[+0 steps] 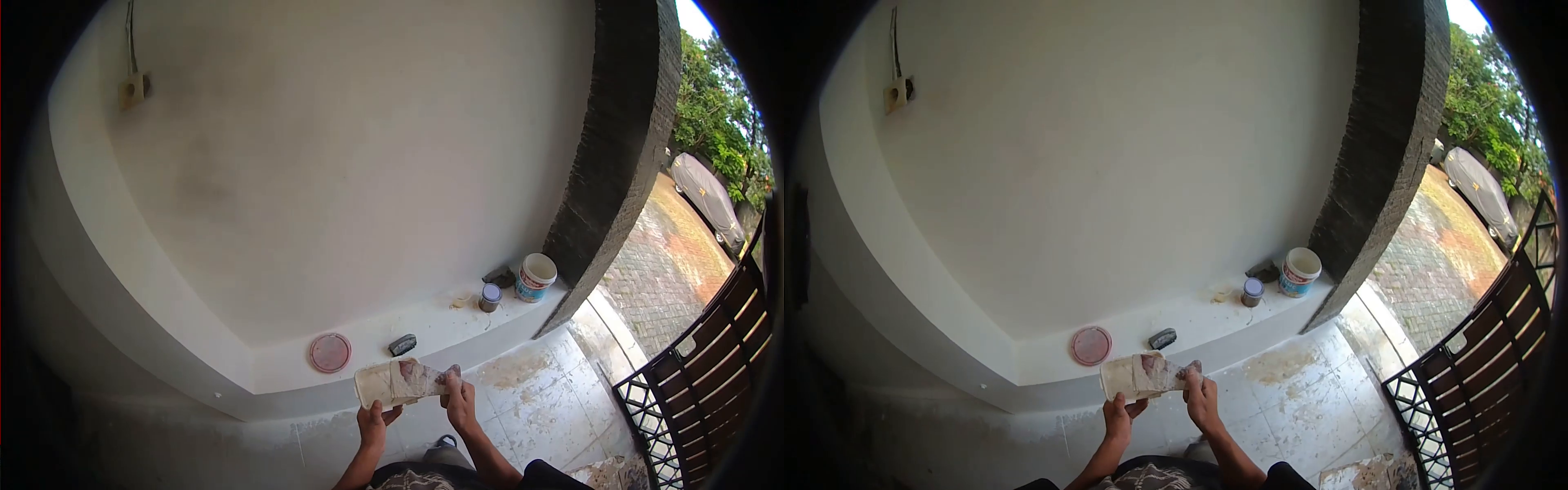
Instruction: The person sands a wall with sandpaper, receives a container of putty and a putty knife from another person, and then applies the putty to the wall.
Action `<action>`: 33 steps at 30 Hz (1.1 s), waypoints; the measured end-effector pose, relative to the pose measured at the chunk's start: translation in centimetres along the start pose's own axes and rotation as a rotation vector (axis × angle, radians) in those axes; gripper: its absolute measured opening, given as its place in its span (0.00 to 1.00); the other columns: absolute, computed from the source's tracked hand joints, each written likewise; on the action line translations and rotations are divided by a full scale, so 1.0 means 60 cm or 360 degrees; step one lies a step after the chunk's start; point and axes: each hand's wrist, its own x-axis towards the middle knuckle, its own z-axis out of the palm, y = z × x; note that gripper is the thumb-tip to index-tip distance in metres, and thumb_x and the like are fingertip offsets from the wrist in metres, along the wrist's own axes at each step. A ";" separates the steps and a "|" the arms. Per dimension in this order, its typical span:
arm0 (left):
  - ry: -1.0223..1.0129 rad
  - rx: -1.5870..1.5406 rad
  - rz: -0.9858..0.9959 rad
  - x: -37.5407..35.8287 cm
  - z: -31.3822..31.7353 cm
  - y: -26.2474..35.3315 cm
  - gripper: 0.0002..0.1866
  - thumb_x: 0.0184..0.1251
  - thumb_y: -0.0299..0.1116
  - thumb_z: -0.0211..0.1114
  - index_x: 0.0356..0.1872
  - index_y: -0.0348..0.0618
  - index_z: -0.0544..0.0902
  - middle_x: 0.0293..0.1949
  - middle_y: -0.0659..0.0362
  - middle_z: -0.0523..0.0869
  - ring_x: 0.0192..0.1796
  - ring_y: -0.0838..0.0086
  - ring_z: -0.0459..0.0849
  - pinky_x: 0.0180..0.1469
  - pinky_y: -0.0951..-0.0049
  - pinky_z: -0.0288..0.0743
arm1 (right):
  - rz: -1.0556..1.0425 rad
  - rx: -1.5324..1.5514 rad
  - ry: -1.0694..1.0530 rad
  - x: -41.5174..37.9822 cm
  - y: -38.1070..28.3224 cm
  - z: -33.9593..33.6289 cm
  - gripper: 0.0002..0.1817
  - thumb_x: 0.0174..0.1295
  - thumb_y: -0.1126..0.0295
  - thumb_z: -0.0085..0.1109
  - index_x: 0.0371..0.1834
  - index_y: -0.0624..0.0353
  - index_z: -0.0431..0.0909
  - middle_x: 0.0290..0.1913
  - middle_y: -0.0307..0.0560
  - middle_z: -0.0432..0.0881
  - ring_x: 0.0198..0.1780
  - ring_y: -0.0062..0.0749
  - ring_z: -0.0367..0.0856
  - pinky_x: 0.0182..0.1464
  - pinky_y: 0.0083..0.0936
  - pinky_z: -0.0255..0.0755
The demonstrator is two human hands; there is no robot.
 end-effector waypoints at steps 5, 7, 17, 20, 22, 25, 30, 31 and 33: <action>0.0141 -0.0109 -0.0039 0.043 0.053 -0.056 0.38 0.69 0.56 0.57 0.64 0.31 0.62 0.53 0.43 0.79 0.47 0.51 0.85 0.53 0.55 0.83 | 0.0206 0.0224 -0.0172 0.075 -0.019 -0.046 0.22 0.74 0.56 0.46 0.20 0.52 0.66 0.15 0.27 0.59 0.15 0.13 0.52 0.17 0.20 0.43; 0.0201 -0.0138 0.0002 0.057 0.072 -0.067 0.37 0.69 0.56 0.57 0.63 0.31 0.63 0.53 0.43 0.79 0.47 0.51 0.85 0.53 0.56 0.83 | 0.0270 0.0277 -0.0265 0.103 -0.024 -0.056 0.21 0.74 0.56 0.47 0.21 0.52 0.66 0.15 0.27 0.59 0.14 0.13 0.52 0.16 0.20 0.43; 0.0629 -0.0200 0.0147 0.076 0.129 -0.046 0.30 0.75 0.51 0.49 0.58 0.27 0.66 0.48 0.41 0.81 0.46 0.51 0.86 0.51 0.57 0.84 | 0.0428 0.0305 -0.0698 0.186 -0.048 -0.061 0.18 0.73 0.60 0.50 0.24 0.52 0.67 0.17 0.27 0.59 0.16 0.13 0.52 0.19 0.19 0.45; 0.0607 -0.0204 0.0217 0.083 0.140 -0.049 0.31 0.75 0.51 0.48 0.59 0.26 0.65 0.48 0.40 0.81 0.46 0.51 0.85 0.52 0.56 0.83 | 0.0464 0.0277 -0.0733 0.189 -0.049 -0.061 0.17 0.72 0.60 0.50 0.24 0.53 0.68 0.17 0.27 0.59 0.16 0.13 0.52 0.19 0.19 0.45; 0.0614 -0.0189 0.0212 0.091 0.149 -0.048 0.31 0.75 0.51 0.48 0.59 0.27 0.65 0.49 0.41 0.81 0.47 0.51 0.85 0.52 0.56 0.83 | 0.0457 0.0283 -0.0773 0.197 -0.036 -0.065 0.16 0.72 0.60 0.50 0.25 0.54 0.69 0.17 0.27 0.60 0.16 0.13 0.52 0.19 0.19 0.45; 0.0614 -0.0177 0.0175 0.098 0.144 -0.054 0.31 0.75 0.51 0.48 0.61 0.28 0.65 0.50 0.41 0.80 0.48 0.51 0.85 0.53 0.57 0.82 | 0.0545 0.0328 -0.0768 0.210 -0.024 -0.062 0.16 0.72 0.61 0.50 0.26 0.54 0.70 0.18 0.27 0.60 0.16 0.13 0.53 0.19 0.19 0.46; 0.0584 -0.0216 0.0060 0.123 0.113 -0.068 0.31 0.75 0.51 0.47 0.62 0.29 0.64 0.51 0.42 0.80 0.49 0.53 0.85 0.52 0.59 0.83 | 0.0527 0.0339 -0.0749 0.234 -0.036 -0.050 0.15 0.72 0.61 0.50 0.26 0.54 0.69 0.17 0.27 0.59 0.16 0.13 0.52 0.19 0.19 0.45; 0.0591 -0.0222 0.0053 0.127 0.111 -0.067 0.31 0.75 0.51 0.47 0.62 0.29 0.64 0.51 0.42 0.80 0.49 0.53 0.85 0.52 0.59 0.83 | 0.0507 0.0328 -0.0745 0.236 -0.036 -0.049 0.15 0.72 0.61 0.50 0.26 0.54 0.69 0.17 0.27 0.59 0.16 0.13 0.52 0.19 0.19 0.45; 0.0489 -0.0156 0.0075 0.138 0.118 -0.044 0.31 0.75 0.51 0.47 0.62 0.28 0.64 0.51 0.42 0.80 0.49 0.52 0.85 0.52 0.59 0.83 | 0.0494 0.0317 -0.0743 0.245 -0.032 -0.046 0.16 0.72 0.61 0.51 0.26 0.56 0.70 0.17 0.28 0.61 0.17 0.13 0.54 0.19 0.19 0.47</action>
